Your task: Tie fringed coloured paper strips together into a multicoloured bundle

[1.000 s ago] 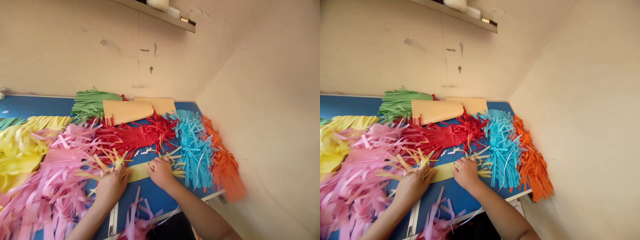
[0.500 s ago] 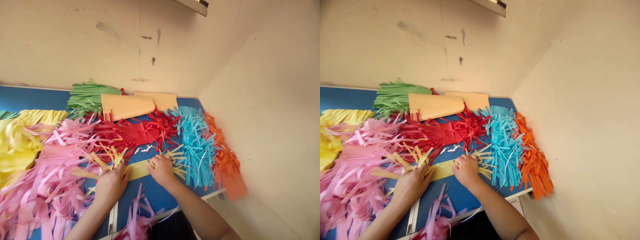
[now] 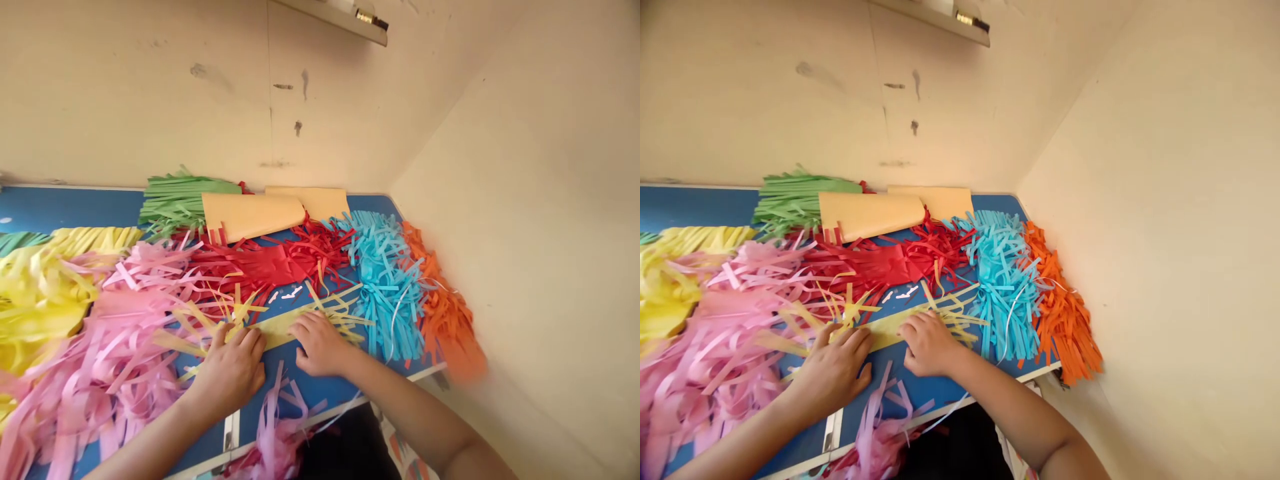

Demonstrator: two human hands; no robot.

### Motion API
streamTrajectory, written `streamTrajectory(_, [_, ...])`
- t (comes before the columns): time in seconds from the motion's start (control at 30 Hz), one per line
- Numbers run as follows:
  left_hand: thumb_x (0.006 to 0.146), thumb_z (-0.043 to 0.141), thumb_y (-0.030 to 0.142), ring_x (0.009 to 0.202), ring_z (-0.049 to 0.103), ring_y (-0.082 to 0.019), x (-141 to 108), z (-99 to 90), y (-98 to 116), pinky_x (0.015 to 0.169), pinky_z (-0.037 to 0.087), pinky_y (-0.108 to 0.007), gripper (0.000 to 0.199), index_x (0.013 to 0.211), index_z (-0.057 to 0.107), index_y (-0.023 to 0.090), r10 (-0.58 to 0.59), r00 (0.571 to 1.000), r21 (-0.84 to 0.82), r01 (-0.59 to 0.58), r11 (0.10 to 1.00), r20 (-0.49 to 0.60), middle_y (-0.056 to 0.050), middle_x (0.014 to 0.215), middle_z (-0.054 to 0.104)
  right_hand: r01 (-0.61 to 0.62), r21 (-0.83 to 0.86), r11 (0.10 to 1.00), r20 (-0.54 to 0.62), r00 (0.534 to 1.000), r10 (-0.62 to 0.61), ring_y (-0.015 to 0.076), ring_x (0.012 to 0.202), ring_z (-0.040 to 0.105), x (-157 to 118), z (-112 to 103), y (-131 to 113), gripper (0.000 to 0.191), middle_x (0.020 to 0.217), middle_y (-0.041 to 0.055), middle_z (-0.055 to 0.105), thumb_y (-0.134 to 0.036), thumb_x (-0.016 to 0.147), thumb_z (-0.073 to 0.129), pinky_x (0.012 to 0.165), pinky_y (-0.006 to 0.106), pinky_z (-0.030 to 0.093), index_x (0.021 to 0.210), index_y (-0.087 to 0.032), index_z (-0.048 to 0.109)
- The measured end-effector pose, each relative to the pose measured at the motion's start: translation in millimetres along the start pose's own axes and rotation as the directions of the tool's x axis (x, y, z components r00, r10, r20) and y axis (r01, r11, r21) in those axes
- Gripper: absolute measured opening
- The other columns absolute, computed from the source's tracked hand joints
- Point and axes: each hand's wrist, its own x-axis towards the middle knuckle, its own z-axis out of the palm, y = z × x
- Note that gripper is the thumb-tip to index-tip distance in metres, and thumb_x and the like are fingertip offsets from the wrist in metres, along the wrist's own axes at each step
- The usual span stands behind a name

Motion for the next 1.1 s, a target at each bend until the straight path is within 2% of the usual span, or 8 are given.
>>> streamTrajectory(0.1, [0.083,0.049,0.01,0.089,0.065,-0.028,-1.8,6.1,-3.8,0.096,0.036,-0.053,0.024,0.093,0.068,0.019,-0.017,1.0,0.048,0.017,0.999,-0.01,-0.009,0.097,0.072,-0.018,0.004,1.0,0.027,0.999,0.018,0.0259,0.101,0.056,4.1,-6.6,13.4,0.033,0.102,0.0086,0.065,-0.017,0.071,0.059,0.093,0.041,0.037,0.104,-0.018,0.063])
streamTrajectory(0.23, [0.088,0.043,0.011,0.087,0.067,-0.025,-5.7,16.0,-9.7,0.098,0.035,-0.051,0.028,0.089,0.069,0.021,-0.038,0.991,0.044,0.044,0.998,-0.131,-0.006,0.092,0.074,-0.041,-0.017,0.999,0.02,0.999,0.041,0.0243,0.098,0.059,7.4,-15.1,26.9,0.027,0.105,0.0069,0.068,-0.023,0.075,0.063,0.091,0.04,0.034,0.102,-0.02,0.066])
streamTrajectory(0.37, [0.089,0.049,0.026,0.088,0.066,-0.029,-4.0,14.1,-1.5,0.099,0.033,-0.058,0.021,0.09,0.069,0.019,-0.11,0.983,0.059,0.119,0.991,-0.147,-0.009,0.095,0.074,-0.012,-0.081,0.997,0.007,1.0,0.013,0.0216,0.087,0.059,9.7,-17.9,24.9,0.012,0.096,0.0051,0.07,-0.025,0.084,0.06,0.085,0.04,0.032,0.09,-0.02,0.069])
streamTrajectory(0.53, [0.094,0.046,0.02,0.081,0.066,-0.022,-1.8,10.6,-4.0,0.1,0.033,-0.053,0.026,0.082,0.069,0.022,-0.092,0.983,0.052,0.102,0.993,-0.161,-0.003,0.086,0.075,0.048,-0.132,0.99,-0.004,0.999,-0.049,0.0233,0.092,0.057,15.0,-16.3,18.6,0.014,0.098,0.0068,0.071,-0.028,0.087,0.064,0.086,0.042,0.029,0.096,-0.019,0.07])
streamTrajectory(0.7, [0.097,0.045,0.033,0.086,0.065,-0.022,-7.3,16.8,-22.7,0.085,0.038,-0.041,0.03,0.087,0.071,0.024,-0.182,0.978,-0.05,0.177,0.983,-0.1,-0.003,0.091,0.076,-0.129,-0.009,0.992,0.009,0.992,0.129,0.0168,0.085,0.057,24.1,-16.6,34.1,0.016,0.084,-0.0008,0.072,-0.03,0.094,0.063,0.078,0.034,0.028,0.085,-0.024,0.074])
streamTrajectory(0.8, [0.098,0.04,0.037,0.08,0.064,-0.024,-4.2,22.1,-26.2,0.076,0.038,-0.039,0.04,0.078,0.07,0.021,-0.273,0.959,-0.006,0.274,0.962,-0.079,-0.006,0.082,0.075,-0.24,-0.049,0.969,0.004,0.971,0.241,0.0168,0.083,0.056,29.5,-16.4,34.6,0.021,0.079,-0.0004,0.071,-0.031,0.092,0.064,0.074,0.033,0.027,0.076,-0.021,0.072])
streamTrajectory(0.9, [0.098,0.038,0.039,0.076,0.064,-0.027,3.5,25.6,-25.5,0.072,0.035,-0.04,0.045,0.068,0.066,0.02,-0.297,0.952,0.038,0.3,0.953,-0.067,-0.007,0.073,0.072,-0.345,-0.123,0.93,-0.004,0.938,0.348,0.0181,0.082,0.054,33.9,-13.2,27.6,0.022,0.078,0.0014,0.07,-0.031,0.087,0.067,0.072,0.033,0.027,0.069,-0.019,0.069])
streamTrajectory(1.1, [0.098,0.036,0.039,0.076,0.068,-0.028,11.3,25.5,-27.9,0.067,0.032,-0.039,0.045,0.069,0.064,0.019,-0.3,0.954,0.087,0.298,0.95,0.006,-0.008,0.073,0.072,-0.387,-0.16,0.908,-0.016,0.921,0.39,0.0184,0.081,0.054,37.8,-7.5,26.1,0.023,0.077,0.0024,0.069,-0.033,0.087,0.064,0.073,0.033,0.026,0.069,-0.018,0.068])
